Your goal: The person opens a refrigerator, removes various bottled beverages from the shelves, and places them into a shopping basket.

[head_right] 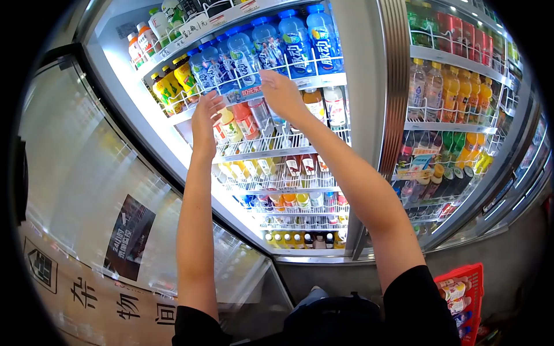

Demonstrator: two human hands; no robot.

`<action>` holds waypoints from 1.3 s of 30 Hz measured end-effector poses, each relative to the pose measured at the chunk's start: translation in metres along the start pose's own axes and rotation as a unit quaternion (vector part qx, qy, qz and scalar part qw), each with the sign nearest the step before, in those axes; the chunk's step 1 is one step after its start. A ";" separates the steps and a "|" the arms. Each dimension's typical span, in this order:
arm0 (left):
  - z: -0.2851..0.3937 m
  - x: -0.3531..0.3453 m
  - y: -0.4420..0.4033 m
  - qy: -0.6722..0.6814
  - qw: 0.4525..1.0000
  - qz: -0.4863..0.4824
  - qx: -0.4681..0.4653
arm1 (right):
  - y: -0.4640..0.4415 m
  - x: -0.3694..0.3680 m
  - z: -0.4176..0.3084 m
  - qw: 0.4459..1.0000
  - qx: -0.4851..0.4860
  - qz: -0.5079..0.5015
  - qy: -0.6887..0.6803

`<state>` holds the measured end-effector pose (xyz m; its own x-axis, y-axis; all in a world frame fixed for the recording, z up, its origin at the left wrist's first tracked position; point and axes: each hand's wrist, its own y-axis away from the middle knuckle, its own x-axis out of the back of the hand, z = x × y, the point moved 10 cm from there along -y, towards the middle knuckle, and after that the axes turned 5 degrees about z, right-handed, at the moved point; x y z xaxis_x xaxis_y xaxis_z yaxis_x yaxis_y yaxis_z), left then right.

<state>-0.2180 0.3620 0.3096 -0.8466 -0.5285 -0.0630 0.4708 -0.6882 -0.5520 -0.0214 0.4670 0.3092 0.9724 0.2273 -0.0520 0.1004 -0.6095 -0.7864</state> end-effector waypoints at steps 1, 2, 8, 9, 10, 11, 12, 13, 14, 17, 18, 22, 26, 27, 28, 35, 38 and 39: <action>0.003 0.001 -0.009 0.003 1.000 -0.005 0.001 | -0.010 -0.006 -0.008 1.000 0.001 -0.002 -0.002; 0.006 0.003 -0.018 0.006 1.000 -0.011 0.002 | -0.021 -0.008 -0.018 0.999 0.016 0.010 0.048; 0.001 -0.009 -0.076 0.033 0.999 -0.041 -0.004 | -0.068 -0.028 -0.017 0.978 0.036 0.017 0.203; -0.010 -0.015 -0.089 0.030 0.998 -0.053 -0.005 | -0.070 -0.031 -0.014 0.975 0.035 0.019 0.217; -0.015 -0.023 -0.099 0.026 0.997 -0.065 -0.007 | -0.074 -0.034 -0.011 0.972 0.034 0.023 0.230; -0.024 -0.032 -0.108 0.036 0.997 -0.071 0.007 | -0.079 -0.039 -0.005 0.968 0.025 0.006 0.248; -0.031 -0.039 -0.120 0.040 0.996 -0.076 0.003 | -0.085 -0.041 -0.006 0.967 0.028 0.011 0.252; -0.042 -0.046 -0.132 0.028 0.997 -0.076 0.004 | -0.089 -0.043 0.001 0.962 0.001 0.008 0.272; -0.054 -0.053 -0.143 0.017 0.997 -0.076 0.007 | -0.092 -0.045 0.009 0.956 -0.027 0.005 0.293; -0.082 -0.066 -0.173 -0.008 0.997 -0.081 0.021 | -0.102 -0.051 0.012 0.935 -0.041 -0.010 0.351; -0.093 -0.069 -0.183 -0.040 0.995 -0.091 0.020 | -0.103 -0.054 0.011 0.926 -0.047 -0.020 0.374; -0.057 -0.089 -0.153 0.086 0.980 -0.121 0.130 | -0.099 -0.061 -0.004 0.909 -0.061 -0.024 0.412; -0.044 -0.090 -0.146 0.112 0.970 -0.156 0.148 | -0.099 -0.073 0.010 0.898 0.047 0.013 0.436; -0.046 -0.086 -0.147 0.091 0.975 -0.140 0.144 | -0.098 -0.072 0.008 0.903 0.048 0.007 0.427; -0.050 -0.084 -0.150 0.091 0.975 -0.142 0.142 | -0.095 -0.069 0.005 0.902 0.049 0.009 0.428; -0.065 -0.079 -0.159 0.147 0.978 -0.125 0.082 | -0.070 -0.054 -0.012 0.970 0.006 0.016 0.241; -0.051 -0.077 -0.158 0.201 0.970 -0.137 0.012 | -0.068 -0.055 -0.020 0.963 0.099 0.062 0.242; -0.046 -0.074 -0.153 0.203 0.969 -0.137 0.011 | -0.069 -0.057 -0.022 0.959 0.103 0.059 0.256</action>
<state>-0.2393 0.5292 0.3600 -0.9665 -0.0881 -0.2409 0.2157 -0.7877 -0.5770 -0.0794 0.4793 0.3794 0.9558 -0.2686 0.1194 -0.0089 -0.4325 -0.9016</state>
